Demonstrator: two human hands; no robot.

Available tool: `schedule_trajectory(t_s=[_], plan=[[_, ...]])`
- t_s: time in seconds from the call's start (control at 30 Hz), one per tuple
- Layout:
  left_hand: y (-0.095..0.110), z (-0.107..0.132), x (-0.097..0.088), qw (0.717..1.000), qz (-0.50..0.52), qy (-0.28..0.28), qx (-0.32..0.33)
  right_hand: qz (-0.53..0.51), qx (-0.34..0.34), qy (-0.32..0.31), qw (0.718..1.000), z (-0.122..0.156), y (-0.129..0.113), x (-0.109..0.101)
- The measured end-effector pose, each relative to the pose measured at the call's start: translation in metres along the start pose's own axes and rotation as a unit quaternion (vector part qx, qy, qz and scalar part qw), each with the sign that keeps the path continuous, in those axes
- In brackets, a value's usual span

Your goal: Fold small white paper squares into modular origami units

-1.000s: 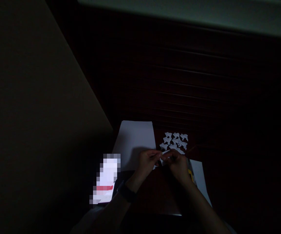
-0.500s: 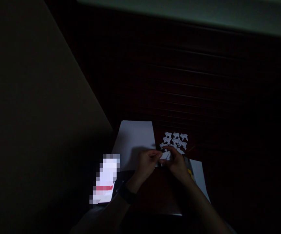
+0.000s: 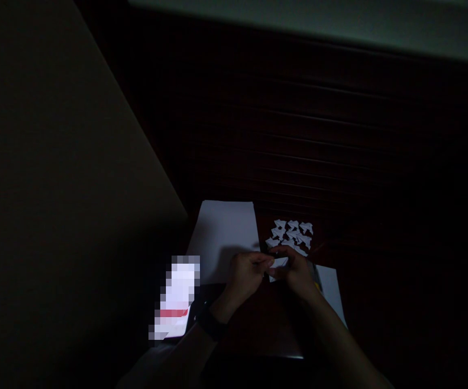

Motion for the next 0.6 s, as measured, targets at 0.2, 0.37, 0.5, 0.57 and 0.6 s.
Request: schedule_trajectory(t_s=[0.2,0.37,0.5,0.57,0.6], plan=[[-0.0033,0.0007,0.0009,1.0,-0.022,-0.005,-0.004,0.046,-0.03,0.002,0.998,-0.0025,-0.0015,-0.0009],[-0.0049,0.0014,0.0,1.0,-0.011,-0.026,-0.001,-0.026,0.022,-0.024,0.999,-0.0007,-0.0008,0.0006],[-0.0043,0.0008,-0.0008,0.999,-0.001,-0.035,0.004,-0.054,0.049,-0.036,0.997,-0.001,0.0016,0.0004],[-0.004,0.0002,-0.0013,0.999,-0.003,-0.035,0.004,-0.041,0.044,-0.033,0.998,-0.0016,0.0018,-0.0013],[-0.0038,-0.0001,-0.0015,0.999,-0.005,-0.035,0.004,-0.037,0.044,-0.035,0.998,-0.0019,0.0016,-0.0023]])
Point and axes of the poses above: each hand's wrist, its own z-axis away from the middle knuckle, its own x-axis out of the palm, y = z × x, the point moved 1 cm from there along -z, towards the middle knuckle, and after that the axes turned 8 degrees about x, right-handed, at the moved point
